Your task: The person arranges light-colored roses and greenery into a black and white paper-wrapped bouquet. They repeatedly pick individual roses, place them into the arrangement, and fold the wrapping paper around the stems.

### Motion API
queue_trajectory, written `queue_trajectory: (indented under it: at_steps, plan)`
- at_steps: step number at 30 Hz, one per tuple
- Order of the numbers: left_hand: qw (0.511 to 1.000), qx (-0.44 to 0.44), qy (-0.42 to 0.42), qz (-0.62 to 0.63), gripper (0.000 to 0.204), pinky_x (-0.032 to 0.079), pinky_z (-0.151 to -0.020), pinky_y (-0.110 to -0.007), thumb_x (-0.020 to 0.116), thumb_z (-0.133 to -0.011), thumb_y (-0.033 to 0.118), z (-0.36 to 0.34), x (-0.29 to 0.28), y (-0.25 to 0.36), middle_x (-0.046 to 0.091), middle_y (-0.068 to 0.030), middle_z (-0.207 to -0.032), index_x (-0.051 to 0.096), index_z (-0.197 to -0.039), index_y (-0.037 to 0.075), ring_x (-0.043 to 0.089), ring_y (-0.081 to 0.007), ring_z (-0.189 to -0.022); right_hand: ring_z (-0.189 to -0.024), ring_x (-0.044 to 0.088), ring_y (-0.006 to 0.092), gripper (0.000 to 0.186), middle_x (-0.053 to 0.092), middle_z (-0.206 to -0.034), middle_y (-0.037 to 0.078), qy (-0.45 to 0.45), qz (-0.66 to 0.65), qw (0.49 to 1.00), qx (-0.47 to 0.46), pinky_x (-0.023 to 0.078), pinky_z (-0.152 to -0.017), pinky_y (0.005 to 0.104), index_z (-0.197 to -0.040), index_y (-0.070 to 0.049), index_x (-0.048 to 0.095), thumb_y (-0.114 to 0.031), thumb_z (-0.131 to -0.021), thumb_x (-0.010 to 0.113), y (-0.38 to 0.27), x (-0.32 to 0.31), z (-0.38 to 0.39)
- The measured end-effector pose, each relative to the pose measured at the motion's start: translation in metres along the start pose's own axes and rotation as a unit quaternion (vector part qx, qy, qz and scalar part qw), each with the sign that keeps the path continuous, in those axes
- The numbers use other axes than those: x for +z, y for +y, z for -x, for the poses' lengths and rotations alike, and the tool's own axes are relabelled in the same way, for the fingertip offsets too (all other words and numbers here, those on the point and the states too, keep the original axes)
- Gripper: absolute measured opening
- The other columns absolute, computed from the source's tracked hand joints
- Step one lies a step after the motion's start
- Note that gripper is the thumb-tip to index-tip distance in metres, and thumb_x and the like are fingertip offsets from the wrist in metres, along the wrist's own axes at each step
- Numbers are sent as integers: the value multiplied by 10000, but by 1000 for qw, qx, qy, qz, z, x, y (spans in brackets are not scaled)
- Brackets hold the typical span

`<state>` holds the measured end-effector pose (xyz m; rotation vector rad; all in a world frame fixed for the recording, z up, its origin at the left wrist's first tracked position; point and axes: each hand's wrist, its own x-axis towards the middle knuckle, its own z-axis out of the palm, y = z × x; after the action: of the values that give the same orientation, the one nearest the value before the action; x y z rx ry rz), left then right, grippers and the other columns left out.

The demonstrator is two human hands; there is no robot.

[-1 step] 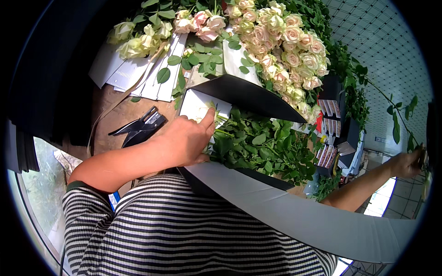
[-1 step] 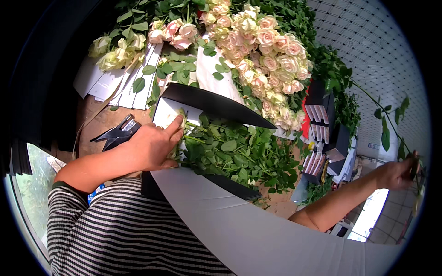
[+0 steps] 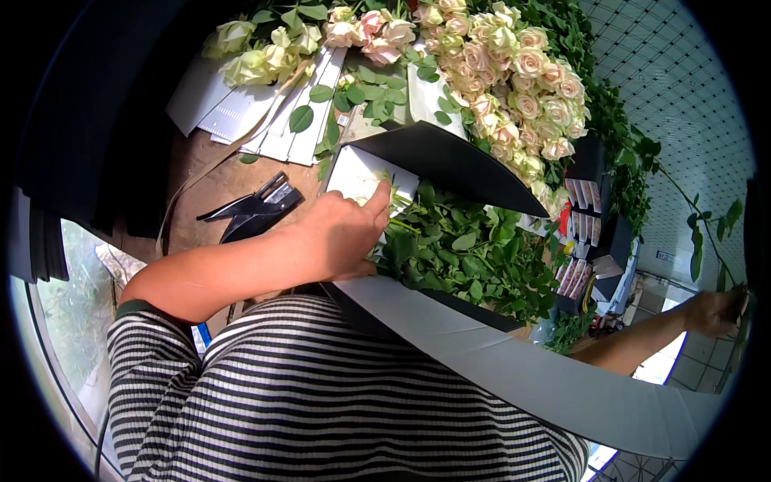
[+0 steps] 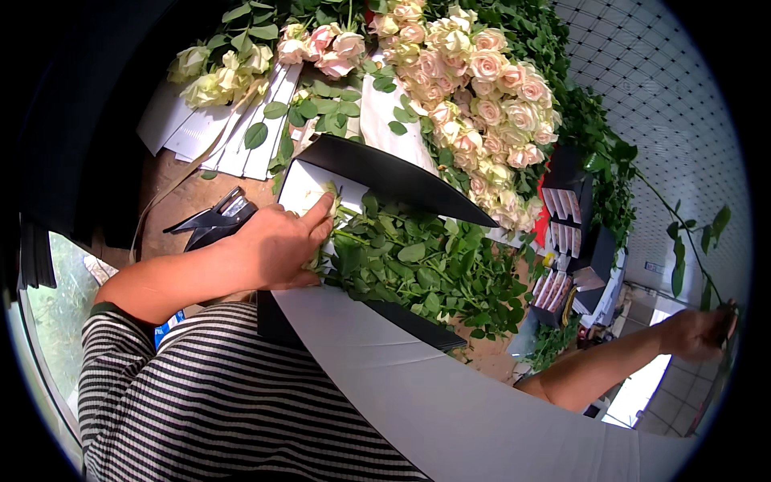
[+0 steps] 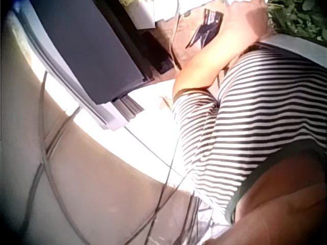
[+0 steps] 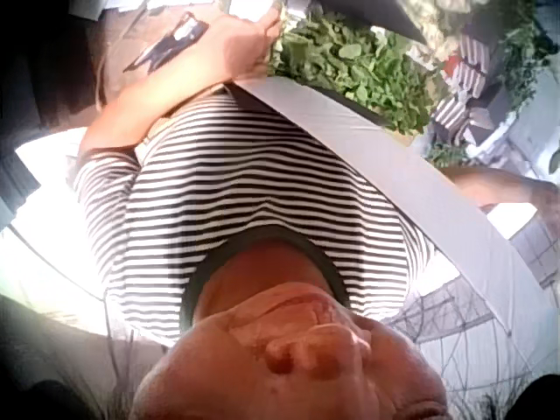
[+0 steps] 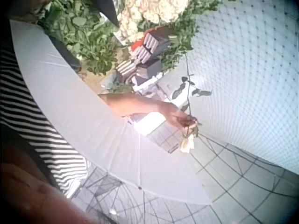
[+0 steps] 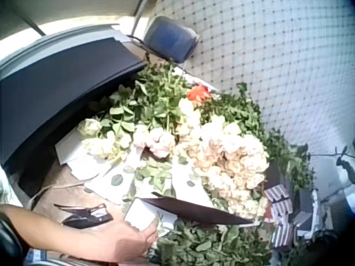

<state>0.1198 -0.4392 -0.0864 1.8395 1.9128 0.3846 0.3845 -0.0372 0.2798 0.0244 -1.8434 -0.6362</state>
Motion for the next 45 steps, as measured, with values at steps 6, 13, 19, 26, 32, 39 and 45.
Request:
queue_trajectory:
  at_steps: [6, 13, 19, 26, 32, 39, 45]
  plan:
    - [1000, 12, 0, -6, 798, 546, -685, -333, 754, -729, 442, 4, -1, -2, 419, -292, -1354, 492, -1253, -98, 674, -272, -705, -885, 686, 289, 240, 655, -1069, 237, -190, -303, 924, 136, 562, -800, 361, -1170, 97, 537, -18, -960, 518, -109, 13, 12]
    - [1000, 17, 19, 1, 719, 518, -676, -323, 715, -752, 486, 3, 8, -7, 466, -220, -1307, 539, -1205, -43, 666, -240, -677, -710, 606, 265, 503, 594, -843, 104, -560, -437, 699, 82, 491, -630, 331, -1209, -82, 631, 122, -752, 589, -324, 96, 113]
    - [999, 13, 30, -27, 671, 508, -673, -340, 695, -762, 497, 7, 8, -8, 491, -170, -1256, 537, -1187, 2, 663, -217, -670, -746, 629, 305, 522, 618, -823, 104, -582, -347, 730, 87, 515, -673, 402, -1206, -190, 643, 99, -782, 548, -354, 126, 180]
    - [997, 17, 73, 36, 691, 515, -659, -362, 754, -713, 461, 8, 14, -13, 498, -166, -1260, 525, -1185, 12, 664, -252, -693, -809, 641, 332, 709, 657, -892, 124, -576, -319, 750, 65, 515, -729, 429, -1243, -208, 618, 146, -637, 515, -364, 130, 206]
    - [990, 36, 94, 98, 593, 547, -705, -392, 799, -662, 425, 3, 10, -20, 467, -215, -1302, 609, -1014, -13, 665, -306, -787, -798, 641, 332, 751, 652, -897, 127, -618, -272, 735, 63, 521, -686, 446, -1271, -246, 597, 135, -626, 535, -369, 130, 207]
    - [989, 33, 88, 112, 640, 544, -665, -429, 826, -609, 457, -6, -1, -22, 333, -280, -1435, 563, -1001, 25, 661, -375, -753, -937, 619, 363, 593, 652, -977, 172, -634, -288, 711, 94, 517, -815, 444, -1301, -175, 563, 24, -745, 619, -363, 124, 200]
    - [993, -19, 9, 116, 629, 540, -774, -436, 808, -639, 473, -7, -19, -15, 349, -295, -1422, 616, -1020, 11, 671, -376, -869, -1071, 625, 414, 611, 613, -1189, 254, -518, -647, 524, 194, 521, -904, 453, -1314, -72, 520, -113, -754, 761, -255, 66, 61]
